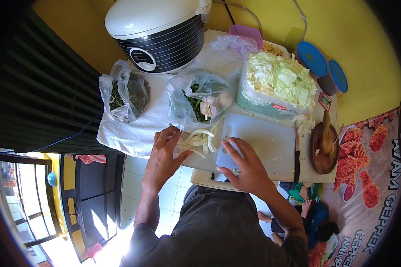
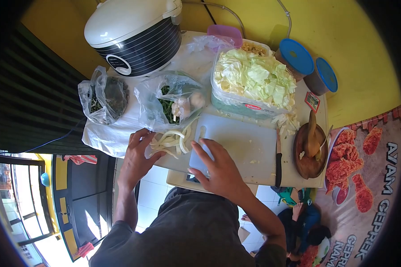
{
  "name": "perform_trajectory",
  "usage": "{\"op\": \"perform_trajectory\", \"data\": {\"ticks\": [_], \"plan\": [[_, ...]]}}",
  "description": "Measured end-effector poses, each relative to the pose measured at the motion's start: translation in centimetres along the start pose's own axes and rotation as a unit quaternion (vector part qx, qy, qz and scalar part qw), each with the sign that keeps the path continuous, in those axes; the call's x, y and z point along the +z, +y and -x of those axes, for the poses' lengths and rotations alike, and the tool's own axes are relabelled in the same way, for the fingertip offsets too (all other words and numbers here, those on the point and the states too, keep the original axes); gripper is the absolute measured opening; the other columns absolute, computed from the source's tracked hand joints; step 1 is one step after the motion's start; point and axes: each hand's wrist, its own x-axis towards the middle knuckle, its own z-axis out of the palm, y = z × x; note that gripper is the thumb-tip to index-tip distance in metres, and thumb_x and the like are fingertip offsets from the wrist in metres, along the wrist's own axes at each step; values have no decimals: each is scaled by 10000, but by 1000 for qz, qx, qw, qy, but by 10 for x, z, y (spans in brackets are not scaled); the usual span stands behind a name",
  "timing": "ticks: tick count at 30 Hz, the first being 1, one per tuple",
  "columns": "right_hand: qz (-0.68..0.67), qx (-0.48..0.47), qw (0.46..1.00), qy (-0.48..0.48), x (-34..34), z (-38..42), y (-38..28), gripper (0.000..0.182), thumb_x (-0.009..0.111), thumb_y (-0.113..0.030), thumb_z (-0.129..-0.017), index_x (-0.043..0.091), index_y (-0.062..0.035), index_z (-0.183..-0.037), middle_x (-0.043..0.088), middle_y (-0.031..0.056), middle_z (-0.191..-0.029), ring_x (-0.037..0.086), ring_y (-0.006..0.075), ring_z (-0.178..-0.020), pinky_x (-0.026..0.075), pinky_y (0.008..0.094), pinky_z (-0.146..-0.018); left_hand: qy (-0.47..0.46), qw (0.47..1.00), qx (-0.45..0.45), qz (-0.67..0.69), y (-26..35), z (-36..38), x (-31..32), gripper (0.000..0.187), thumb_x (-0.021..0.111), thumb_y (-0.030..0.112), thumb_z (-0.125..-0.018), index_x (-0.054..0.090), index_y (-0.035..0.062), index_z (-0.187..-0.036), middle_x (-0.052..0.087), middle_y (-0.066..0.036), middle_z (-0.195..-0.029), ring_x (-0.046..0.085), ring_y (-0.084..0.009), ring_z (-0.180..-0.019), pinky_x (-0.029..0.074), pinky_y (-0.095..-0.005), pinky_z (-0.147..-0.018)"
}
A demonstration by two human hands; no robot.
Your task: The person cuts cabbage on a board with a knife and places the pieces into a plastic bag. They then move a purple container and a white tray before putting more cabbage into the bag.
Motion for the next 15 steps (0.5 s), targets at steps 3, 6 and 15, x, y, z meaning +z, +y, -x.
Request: {"op": "perform_trajectory", "data": {"ticks": [3,6,15], "plan": [[37,-25,998,-35,18,-24,0,871,844,-337,-867,421,-21,-1560,493,278,-1467,505,462,-1332,428,517,-1126,2,1000,-3,11,3,-9,6,575,894,102,-761,667,-14,-1277,612,-198,-1311,582,-387,-1200,518,-467,-1002],[55,-26,997,-39,27,-37,4,953,850,-388,-846,366,-18,-1577,466,320,-1459,485,476,-1338,405,537,-1142,-18,998,-21,48,8,-19,5,500,868,77,-777,682,-13,-1232,654,-212,-1240,608,-401,-1152,522,-476,-955],[41,-7,999,-34,32,-47,8,1059,929,-375,-730,367,-44,-1564,444,291,-1414,487,447,-1304,342,530,-1150,-41,990,2,138,23,-14,18,487,817,68,-853,633,-32,-1293,685,-244,-1161,680,-443,-1030,553,-482,-863]]}}
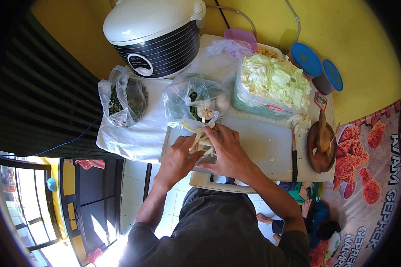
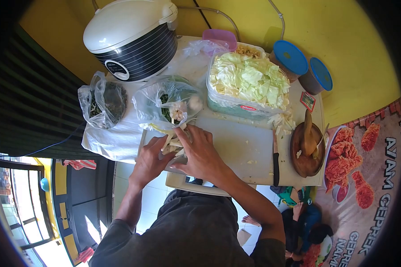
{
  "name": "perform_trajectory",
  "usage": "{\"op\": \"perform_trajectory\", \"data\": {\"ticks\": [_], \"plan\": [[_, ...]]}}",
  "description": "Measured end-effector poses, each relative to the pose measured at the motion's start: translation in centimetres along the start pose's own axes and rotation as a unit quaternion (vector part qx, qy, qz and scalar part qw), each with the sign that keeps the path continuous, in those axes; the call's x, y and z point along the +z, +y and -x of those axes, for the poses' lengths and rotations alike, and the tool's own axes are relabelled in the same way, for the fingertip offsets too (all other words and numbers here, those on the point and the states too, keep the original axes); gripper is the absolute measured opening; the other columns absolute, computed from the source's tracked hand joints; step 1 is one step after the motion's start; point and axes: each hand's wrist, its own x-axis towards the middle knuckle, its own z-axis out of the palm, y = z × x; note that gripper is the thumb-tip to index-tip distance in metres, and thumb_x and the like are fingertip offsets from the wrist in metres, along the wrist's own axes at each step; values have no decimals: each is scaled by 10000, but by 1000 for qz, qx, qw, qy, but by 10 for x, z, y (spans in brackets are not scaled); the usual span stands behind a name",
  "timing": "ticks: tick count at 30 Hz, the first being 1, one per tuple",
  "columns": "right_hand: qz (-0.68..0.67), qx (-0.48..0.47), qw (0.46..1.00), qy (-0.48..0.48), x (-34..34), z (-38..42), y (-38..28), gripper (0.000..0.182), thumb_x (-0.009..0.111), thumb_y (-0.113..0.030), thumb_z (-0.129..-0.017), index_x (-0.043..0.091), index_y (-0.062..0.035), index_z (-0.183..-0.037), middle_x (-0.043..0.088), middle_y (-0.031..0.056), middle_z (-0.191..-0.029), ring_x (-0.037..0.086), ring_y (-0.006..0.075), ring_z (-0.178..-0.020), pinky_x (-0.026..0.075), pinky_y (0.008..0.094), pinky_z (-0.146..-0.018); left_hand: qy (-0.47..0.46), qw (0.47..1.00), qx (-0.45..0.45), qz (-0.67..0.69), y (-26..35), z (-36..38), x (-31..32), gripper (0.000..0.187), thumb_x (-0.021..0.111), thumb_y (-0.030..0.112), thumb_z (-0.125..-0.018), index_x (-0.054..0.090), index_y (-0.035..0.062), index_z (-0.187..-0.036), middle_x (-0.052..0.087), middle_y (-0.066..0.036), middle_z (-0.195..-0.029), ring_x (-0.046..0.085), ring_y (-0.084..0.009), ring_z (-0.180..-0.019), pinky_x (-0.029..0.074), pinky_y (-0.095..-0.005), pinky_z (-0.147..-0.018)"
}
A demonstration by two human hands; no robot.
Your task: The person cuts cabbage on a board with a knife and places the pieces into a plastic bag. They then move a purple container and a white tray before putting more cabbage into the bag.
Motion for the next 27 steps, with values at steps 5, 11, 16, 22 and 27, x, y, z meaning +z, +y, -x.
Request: {"op": "perform_trajectory", "data": {"ticks": [5,11,16,22,27], "plan": [[-89,26,996,2,-7,0,-5,946,882,-199,-754,385,-103,-1553,449,274,-1388,550,481,-1247,488,526,-1042,26,999,5,34,11,-1,10,432,834,102,-871,666,-23,-1249,708,-241,-1059,718,-433,-917,564,-469,-783],[-149,27,987,60,-41,10,-7,836,843,-87,-762,442,-104,-1496,471,254,-1369,589,494,-1207,560,506,-962,-5,996,45,78,41,-15,11,426,823,132,-895,647,-43,-1242,697,-255,-1056,706,-464,-925,545,-501,-762],[-131,72,984,98,-49,31,16,634,809,-65,-814,541,-72,-1389,535,253,-1302,588,490,-1220,538,500,-997,-77,989,123,38,52,-29,11,556,815,177,-913,581,-70,-1351,653,-300,-1285,658,-503,-1113,551,-498,-919],[-42,121,982,141,-50,56,44,656,854,-82,-799,585,-77,-1397,552,236,-1355,600,418,-1246,513,448,-1035,-22,991,132,-1,60,-47,-5,599,816,140,-912,567,-64,-1418,640,-304,-1354,683,-445,-1183,577,-464,-978],[-41,137,985,92,-56,64,47,798,906,-183,-786,542,-105,-1491,432,281,-1511,460,461,-1419,431,474,-1158,71,985,132,88,69,-82,-23,342,763,-28,-916,707,-38,-1253,761,-167,-1139,761,-197,-1001,631,-348,-838]]}}
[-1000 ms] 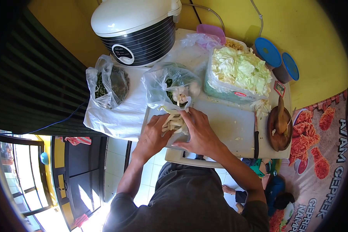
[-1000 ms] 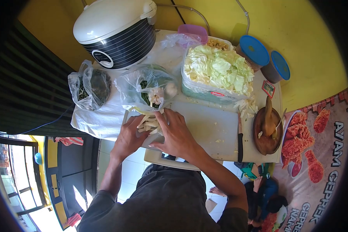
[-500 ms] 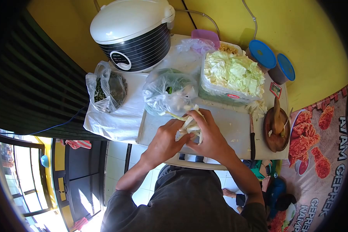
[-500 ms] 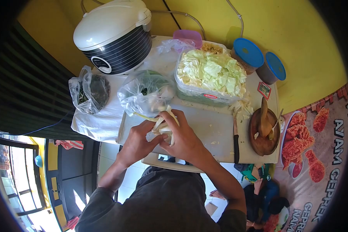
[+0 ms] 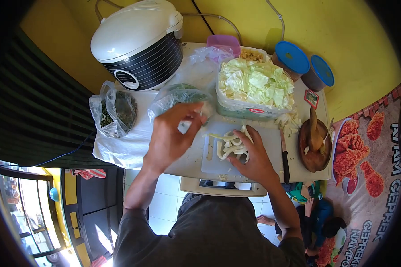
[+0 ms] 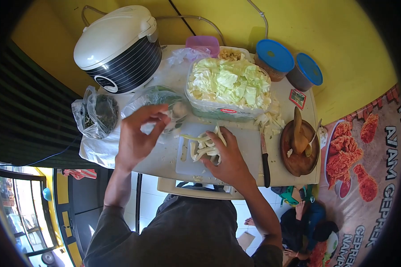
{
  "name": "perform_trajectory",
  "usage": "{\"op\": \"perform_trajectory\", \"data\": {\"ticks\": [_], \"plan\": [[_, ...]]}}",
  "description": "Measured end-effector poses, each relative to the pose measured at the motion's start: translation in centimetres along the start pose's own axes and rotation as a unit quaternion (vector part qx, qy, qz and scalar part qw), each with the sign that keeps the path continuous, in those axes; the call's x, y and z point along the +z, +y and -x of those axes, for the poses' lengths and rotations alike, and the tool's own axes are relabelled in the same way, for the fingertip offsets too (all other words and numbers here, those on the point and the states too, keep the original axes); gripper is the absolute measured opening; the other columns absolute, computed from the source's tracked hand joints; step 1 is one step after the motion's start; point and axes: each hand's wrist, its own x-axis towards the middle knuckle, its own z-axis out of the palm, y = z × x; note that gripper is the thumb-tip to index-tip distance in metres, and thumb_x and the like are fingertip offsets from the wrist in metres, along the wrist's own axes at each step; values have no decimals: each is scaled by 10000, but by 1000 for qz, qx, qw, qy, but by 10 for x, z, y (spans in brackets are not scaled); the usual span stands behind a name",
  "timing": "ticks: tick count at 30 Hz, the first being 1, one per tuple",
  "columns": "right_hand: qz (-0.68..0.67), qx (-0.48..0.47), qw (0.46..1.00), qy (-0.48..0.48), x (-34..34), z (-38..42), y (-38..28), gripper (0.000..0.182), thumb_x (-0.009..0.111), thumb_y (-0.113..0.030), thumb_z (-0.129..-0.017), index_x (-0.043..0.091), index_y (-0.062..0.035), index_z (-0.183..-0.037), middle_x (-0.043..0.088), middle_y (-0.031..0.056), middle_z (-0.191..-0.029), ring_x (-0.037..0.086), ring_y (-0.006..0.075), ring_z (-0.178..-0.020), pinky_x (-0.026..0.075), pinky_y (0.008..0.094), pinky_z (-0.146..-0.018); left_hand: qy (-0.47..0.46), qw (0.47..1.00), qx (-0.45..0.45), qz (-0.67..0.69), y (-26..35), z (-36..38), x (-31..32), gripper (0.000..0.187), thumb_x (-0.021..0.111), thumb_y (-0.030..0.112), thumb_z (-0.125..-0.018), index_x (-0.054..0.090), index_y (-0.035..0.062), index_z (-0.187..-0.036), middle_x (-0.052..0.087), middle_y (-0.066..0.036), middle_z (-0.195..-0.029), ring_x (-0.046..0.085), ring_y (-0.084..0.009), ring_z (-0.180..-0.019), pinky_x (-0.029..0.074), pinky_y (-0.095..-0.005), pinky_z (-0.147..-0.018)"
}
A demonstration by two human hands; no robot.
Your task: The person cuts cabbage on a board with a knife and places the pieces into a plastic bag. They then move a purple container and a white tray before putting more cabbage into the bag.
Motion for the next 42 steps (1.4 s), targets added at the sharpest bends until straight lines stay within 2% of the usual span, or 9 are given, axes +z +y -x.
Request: {"op": "perform_trajectory", "data": {"ticks": [2,6,9,18,27,30,36,39,42], "plan": [[-9,21,1000,-21,-3,2,-6,845,927,-243,-778,528,-114,-1511,380,290,-1560,406,473,-1466,400,481,-1191,54,997,-2,-48,-10,-36,-3,288,748,34,-944,713,-51,-1217,758,-208,-1121,769,-241,-998,621,-351,-836],[-8,25,999,-21,-2,2,-6,902,952,-345,-749,530,-114,-1511,322,286,-1602,393,472,-1479,403,488,-1190,12,951,24,-308,-88,-112,3,481,749,307,-966,664,-80,-1238,711,-321,-1149,718,-448,-1075,574,-510,-938],[-4,1,1000,-4,-3,0,-11,933,949,-393,-741,519,-110,-1520,286,308,-1619,388,493,-1475,402,507,-1188,-88,922,-158,-342,-97,-144,18,581,784,393,-921,648,-86,-1220,693,-352,-1162,683,-483,-1130,543,-544,-982],[88,-32,995,-17,5,-1,-16,1020,916,-473,-749,444,-162,-1598,268,347,-1614,438,533,-1376,398,573,-1144,-91,923,-77,-366,-143,-154,27,366,738,179,-850,715,-58,-1128,716,-324,-1097,689,-487,-1069,553,-517,-978],[167,-42,985,-16,-1,-13,-19,951,893,-549,-733,541,-148,-1520,481,227,-1467,533,425,-1220,465,535,-1034,105,950,34,-293,-7,-129,-42,333,689,128,-843,745,-67,-1107,738,-251,-940,725,-428,-887,565,-469,-855],[180,-64,982,-8,2,-17,-20,837,875,-516,-762,600,-136,-1455,557,177,-1328,555,377,-1148,503,501,-962,128,961,5,-243,31,-95,-64,360,691,119,-836,741,-47,-1152,703,-196,-930,697,-293,-903,547,-389,-870],[165,-107,981,-5,12,-22,-3,610,847,-393,-795,689,-106,-1309,595,128,-1123,585,337,-1032,580,452,-815,169,980,50,-91,27,-13,-79,308,664,62,-800,753,-6,-1086,681,-170,-1179,639,-270,-1133,506,-394,-1009],[136,-100,985,-22,9,-21,0,525,820,-325,-793,714,-92,-1252,601,132,-1141,590,339,-1035,612,437,-769,175,973,34,146,15,14,-79,432,692,18,-812,683,18,-1244,604,-149,-1380,578,-318,-1301,444,-432,-1119],[-2,-64,996,-63,-6,-19,12,467,790,-269,-800,717,-65,-1214,602,139,-1157,590,359,-1051,608,457,-784,177,963,-44,198,23,32,-58,650,754,-6,-820,522,24,-1427,497,-180,-1520,506,-335,-1418,405,-477,-1174]]}}
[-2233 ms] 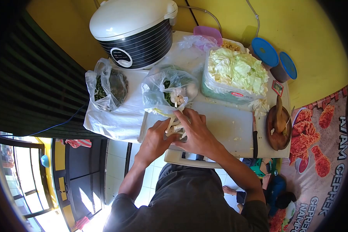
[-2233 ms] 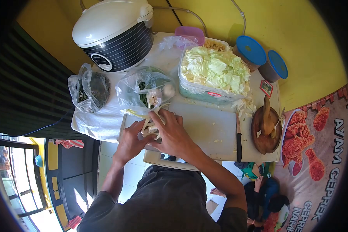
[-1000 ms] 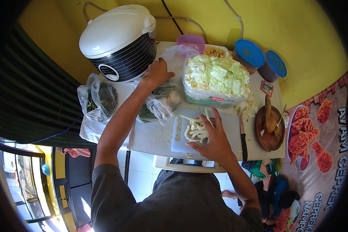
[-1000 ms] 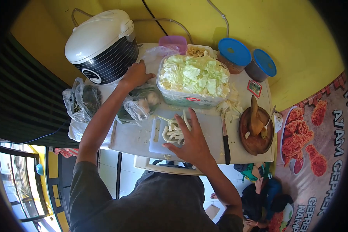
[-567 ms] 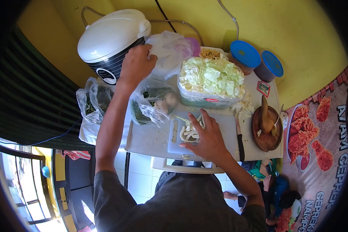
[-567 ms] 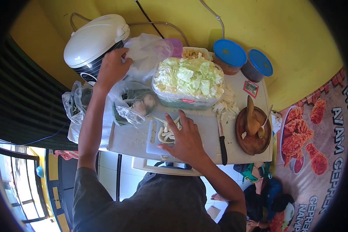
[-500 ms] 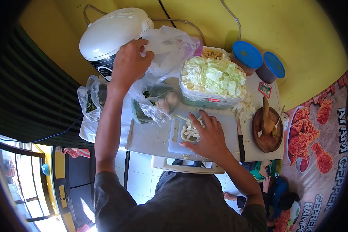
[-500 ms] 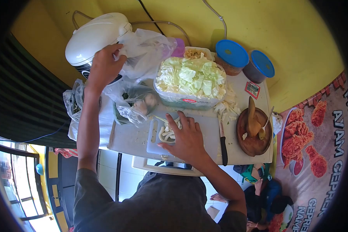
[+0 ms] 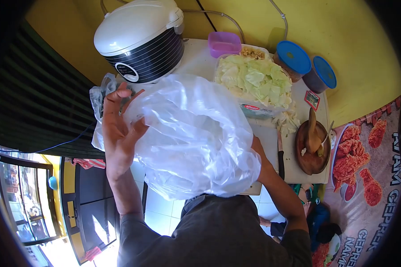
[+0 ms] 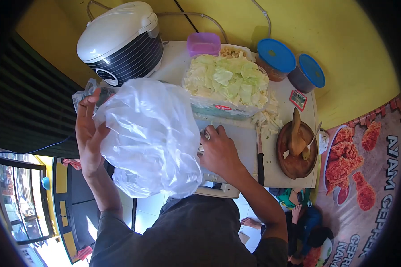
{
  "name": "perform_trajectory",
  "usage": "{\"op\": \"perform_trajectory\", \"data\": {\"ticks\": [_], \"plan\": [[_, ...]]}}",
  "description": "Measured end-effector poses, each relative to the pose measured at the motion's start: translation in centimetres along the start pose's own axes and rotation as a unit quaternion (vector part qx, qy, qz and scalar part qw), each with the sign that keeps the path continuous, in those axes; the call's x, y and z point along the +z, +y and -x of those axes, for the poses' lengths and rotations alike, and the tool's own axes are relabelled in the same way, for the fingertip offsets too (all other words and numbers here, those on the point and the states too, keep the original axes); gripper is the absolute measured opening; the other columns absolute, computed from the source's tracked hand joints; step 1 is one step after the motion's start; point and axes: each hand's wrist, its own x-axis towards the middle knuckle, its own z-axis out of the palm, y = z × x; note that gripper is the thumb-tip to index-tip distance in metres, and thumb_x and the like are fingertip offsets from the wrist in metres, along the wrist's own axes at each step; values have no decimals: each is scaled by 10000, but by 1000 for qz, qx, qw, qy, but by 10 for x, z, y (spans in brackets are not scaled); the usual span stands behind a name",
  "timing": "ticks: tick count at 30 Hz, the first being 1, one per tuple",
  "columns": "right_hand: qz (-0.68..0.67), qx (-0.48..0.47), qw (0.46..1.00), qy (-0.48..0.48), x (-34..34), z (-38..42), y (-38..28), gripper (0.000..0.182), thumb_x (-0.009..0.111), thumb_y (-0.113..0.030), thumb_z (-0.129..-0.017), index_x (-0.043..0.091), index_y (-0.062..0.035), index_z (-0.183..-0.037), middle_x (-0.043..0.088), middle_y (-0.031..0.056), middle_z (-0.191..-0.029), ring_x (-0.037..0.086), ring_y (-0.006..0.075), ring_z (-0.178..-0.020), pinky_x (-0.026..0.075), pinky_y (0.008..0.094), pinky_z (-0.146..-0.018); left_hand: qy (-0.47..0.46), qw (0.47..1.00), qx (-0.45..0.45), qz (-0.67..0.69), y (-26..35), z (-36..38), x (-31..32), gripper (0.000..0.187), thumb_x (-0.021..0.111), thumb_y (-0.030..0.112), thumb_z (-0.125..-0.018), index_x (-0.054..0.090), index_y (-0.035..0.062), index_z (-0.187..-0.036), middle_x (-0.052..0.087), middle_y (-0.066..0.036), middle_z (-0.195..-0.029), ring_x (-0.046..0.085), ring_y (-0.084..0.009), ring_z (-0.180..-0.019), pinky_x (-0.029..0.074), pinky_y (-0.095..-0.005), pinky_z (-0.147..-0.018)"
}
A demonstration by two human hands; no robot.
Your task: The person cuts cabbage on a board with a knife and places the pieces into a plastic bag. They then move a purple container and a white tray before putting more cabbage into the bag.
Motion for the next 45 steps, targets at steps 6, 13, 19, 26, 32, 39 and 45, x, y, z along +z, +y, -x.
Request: {"op": "perform_trajectory", "data": {"ticks": [6,13,19,26,32,39,45], "plan": [[137,4,988,-65,-23,7,0,379,808,-239,-764,740,-19,-1065,646,145,-1105,618,380,-989,585,487,-825,-136,980,-139,-31,-28,26,30,992,763,-114,-858,213,93,-1658,633,-235,-1359,630,-278,-1262,474,-413,-1107],[17,115,992,41,-56,32,18,488,863,-87,-715,743,12,-1178,703,156,-1023,690,319,-938,553,368,-876,-116,960,-190,-168,-56,45,60,773,673,-57,-918,325,80,-1595,661,-246,-1291,734,-258,-868,595,-387,-745],[-145,131,973,123,-83,52,26,508,872,-61,-766,698,101,-1215,714,135,-1027,680,185,-932,532,310,-870,-122,965,-201,-113,-56,48,74,761,655,-47,-906,336,61,-1589,591,-286,-1392,737,-328,-964,598,-417,-836],[-273,-13,952,139,-124,41,-30,528,871,-116,-728,702,88,-1185,695,100,-1049,646,171,-946,502,311,-867,-186,963,-105,-164,-79,60,90,807,713,46,-895,315,-13,-1594,528,-329,-1475,517,-464,-1391,391,-457,-1177],[-340,-128,928,-85,-52,-4,-21,514,873,-122,-741,731,20,-1214,712,137,-1128,676,254,-987,524,351,-887,-248,953,-173,18,-100,52,95,710,666,33,-961,339,-1,-1590,594,-252,-1389,551,-296,-1343,397,-380,-1163],[23,-109,992,-57,-25,-15,-2,536,825,-234,-878,668,-28,-1347,683,173,-1237,672,361,-1100,543,440,-950,-159,979,-124,-4,-112,42,92,375,543,37,-1080,516,-8,-1451,646,-149,-1349,588,-187,-1247,443,-319,-1080],[67,-78,991,-82,-34,-22,-12,521,738,-296,-952,629,-55,-1401,674,188,-1356,686,399,-1114,546,474,-958,-85,983,-160,23,-79,13,85,374,645,97,-1040,568,25,-1399,662,-118,-1299,639,-74,-805,458,-222,-508]]}}
